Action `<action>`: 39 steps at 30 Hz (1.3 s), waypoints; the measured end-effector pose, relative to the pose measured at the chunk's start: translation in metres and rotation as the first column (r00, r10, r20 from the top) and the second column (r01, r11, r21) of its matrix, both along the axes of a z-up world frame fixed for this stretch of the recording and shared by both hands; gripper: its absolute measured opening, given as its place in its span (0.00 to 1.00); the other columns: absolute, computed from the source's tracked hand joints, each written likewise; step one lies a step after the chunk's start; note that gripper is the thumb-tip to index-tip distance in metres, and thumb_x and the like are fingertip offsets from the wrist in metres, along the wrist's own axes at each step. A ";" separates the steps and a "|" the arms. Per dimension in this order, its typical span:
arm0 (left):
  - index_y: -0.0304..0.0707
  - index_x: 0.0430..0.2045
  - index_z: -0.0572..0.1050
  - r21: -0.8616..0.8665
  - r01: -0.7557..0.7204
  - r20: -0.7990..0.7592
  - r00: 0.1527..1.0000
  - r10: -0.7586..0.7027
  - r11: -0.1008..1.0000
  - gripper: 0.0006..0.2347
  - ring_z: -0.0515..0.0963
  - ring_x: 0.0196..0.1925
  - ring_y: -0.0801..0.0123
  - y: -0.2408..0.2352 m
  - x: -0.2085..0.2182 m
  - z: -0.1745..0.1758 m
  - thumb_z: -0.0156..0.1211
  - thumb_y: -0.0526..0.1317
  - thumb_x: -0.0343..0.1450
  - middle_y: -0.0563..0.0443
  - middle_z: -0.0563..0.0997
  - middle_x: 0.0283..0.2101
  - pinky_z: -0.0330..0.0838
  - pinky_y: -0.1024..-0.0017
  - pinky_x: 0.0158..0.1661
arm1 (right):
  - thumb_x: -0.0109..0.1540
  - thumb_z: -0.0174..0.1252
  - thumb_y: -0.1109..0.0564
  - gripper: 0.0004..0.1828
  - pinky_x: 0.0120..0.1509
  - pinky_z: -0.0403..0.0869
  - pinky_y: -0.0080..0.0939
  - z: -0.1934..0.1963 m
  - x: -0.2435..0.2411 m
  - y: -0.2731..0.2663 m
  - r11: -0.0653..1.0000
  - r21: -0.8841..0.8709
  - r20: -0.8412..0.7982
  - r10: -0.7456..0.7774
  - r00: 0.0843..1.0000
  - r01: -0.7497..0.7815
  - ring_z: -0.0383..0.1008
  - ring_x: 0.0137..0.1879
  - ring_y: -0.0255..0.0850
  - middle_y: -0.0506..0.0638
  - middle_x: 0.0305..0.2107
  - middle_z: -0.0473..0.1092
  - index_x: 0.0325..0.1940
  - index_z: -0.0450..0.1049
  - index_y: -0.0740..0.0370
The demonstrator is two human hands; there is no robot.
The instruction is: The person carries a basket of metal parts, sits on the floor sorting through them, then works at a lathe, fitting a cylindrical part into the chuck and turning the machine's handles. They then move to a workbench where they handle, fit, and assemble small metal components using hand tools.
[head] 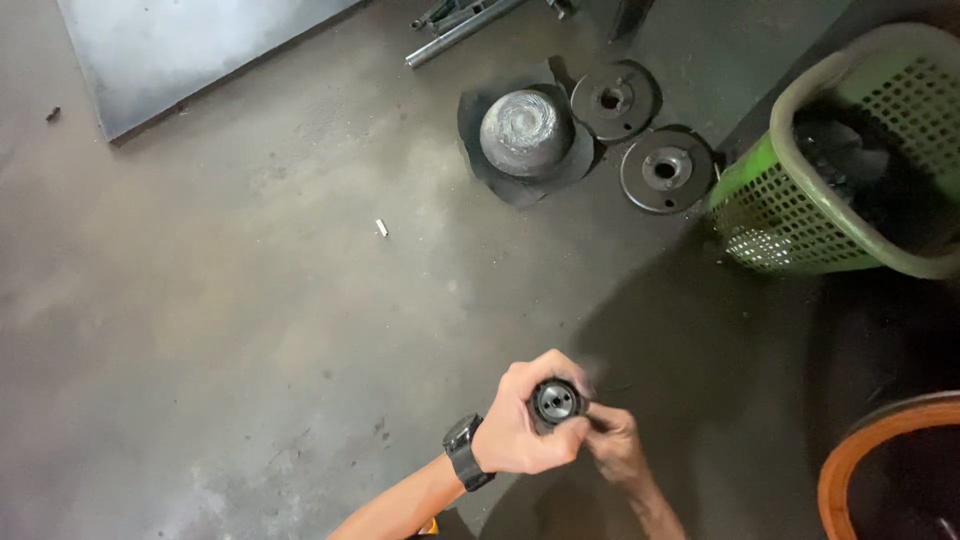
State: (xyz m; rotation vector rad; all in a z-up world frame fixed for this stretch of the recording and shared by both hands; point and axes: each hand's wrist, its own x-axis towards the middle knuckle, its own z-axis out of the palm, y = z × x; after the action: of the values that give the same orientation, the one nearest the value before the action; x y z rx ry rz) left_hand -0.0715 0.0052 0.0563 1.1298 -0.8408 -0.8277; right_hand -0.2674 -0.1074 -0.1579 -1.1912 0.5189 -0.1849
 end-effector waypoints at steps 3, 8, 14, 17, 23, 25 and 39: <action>0.35 0.39 0.72 -0.001 0.006 0.042 0.999 -0.006 1.000 0.11 0.78 0.35 0.76 -0.001 -0.004 0.001 0.63 0.33 0.65 0.53 0.79 0.34 0.74 0.75 0.40 | 0.58 0.61 0.67 0.11 0.48 0.77 0.37 0.041 0.017 -0.001 0.992 0.025 0.080 -0.122 0.989 0.120 0.77 0.42 0.34 0.46 0.36 0.79 0.44 0.80 0.67; 0.34 0.39 0.71 -0.046 -0.054 -0.033 0.998 0.052 0.997 0.10 0.78 0.37 0.74 -0.004 0.008 -0.007 0.61 0.33 0.66 0.51 0.79 0.35 0.74 0.74 0.41 | 0.61 0.64 0.66 0.05 0.45 0.76 0.39 0.014 0.005 -0.003 0.998 -0.017 0.021 -0.060 0.998 0.060 0.76 0.39 0.35 0.50 0.31 0.78 0.40 0.81 0.71; 0.33 0.38 0.70 -0.074 -0.436 -0.489 0.800 0.348 0.897 0.07 0.70 0.27 0.71 -0.010 0.039 -0.025 0.57 0.37 0.71 0.52 0.72 0.26 0.71 0.67 0.37 | 0.60 0.63 0.64 0.07 0.45 0.79 0.44 0.032 -0.022 -0.021 0.998 -0.028 -0.167 -0.065 0.984 0.061 0.81 0.36 0.41 0.55 0.28 0.80 0.39 0.82 0.70; 0.34 0.36 0.69 0.010 -0.598 -0.716 0.555 0.423 0.801 0.08 0.66 0.26 0.70 -0.003 0.067 -0.014 0.56 0.41 0.72 0.54 0.67 0.24 0.71 0.64 0.41 | 0.60 0.63 0.63 0.07 0.49 0.80 0.45 0.034 -0.056 -0.045 0.954 -0.261 -0.247 -0.211 0.946 0.145 0.82 0.38 0.43 0.57 0.29 0.81 0.40 0.83 0.68; 0.35 0.33 0.68 0.138 -0.589 -0.912 0.238 0.335 0.796 0.10 0.64 0.27 0.69 0.011 0.061 -0.025 0.56 0.44 0.73 0.54 0.64 0.25 0.68 0.65 0.44 | 0.70 0.59 0.59 0.07 0.50 0.79 0.44 0.065 -0.067 -0.074 0.788 -0.365 0.140 -0.481 0.866 0.496 0.77 0.44 0.40 0.54 0.38 0.76 0.47 0.78 0.65; 0.35 0.32 0.68 0.142 -0.565 -0.925 0.216 0.312 0.813 0.10 0.64 0.27 0.69 0.008 0.056 -0.020 0.56 0.44 0.73 0.54 0.64 0.25 0.68 0.65 0.45 | 0.73 0.58 0.59 0.08 0.52 0.76 0.41 0.046 -0.059 -0.075 0.691 -0.495 0.111 -0.551 0.827 0.527 0.75 0.45 0.41 0.55 0.39 0.74 0.49 0.78 0.67; 0.38 0.29 0.68 0.156 -0.552 -0.927 0.205 0.315 0.819 0.10 0.66 0.26 0.69 0.014 0.048 -0.031 0.57 0.44 0.73 0.54 0.65 0.25 0.70 0.64 0.43 | 0.65 0.60 0.58 0.19 0.36 0.74 0.39 0.059 -0.028 0.029 0.877 -0.480 -0.276 -0.130 0.952 -0.020 0.71 0.31 0.36 0.50 0.23 0.73 0.60 0.78 0.67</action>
State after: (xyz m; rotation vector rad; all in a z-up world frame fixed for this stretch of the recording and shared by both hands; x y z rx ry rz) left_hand -0.0239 0.0196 0.0254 0.4417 0.4162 -0.6961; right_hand -0.2950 -0.0788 -0.0990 -1.7071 0.8075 -0.1880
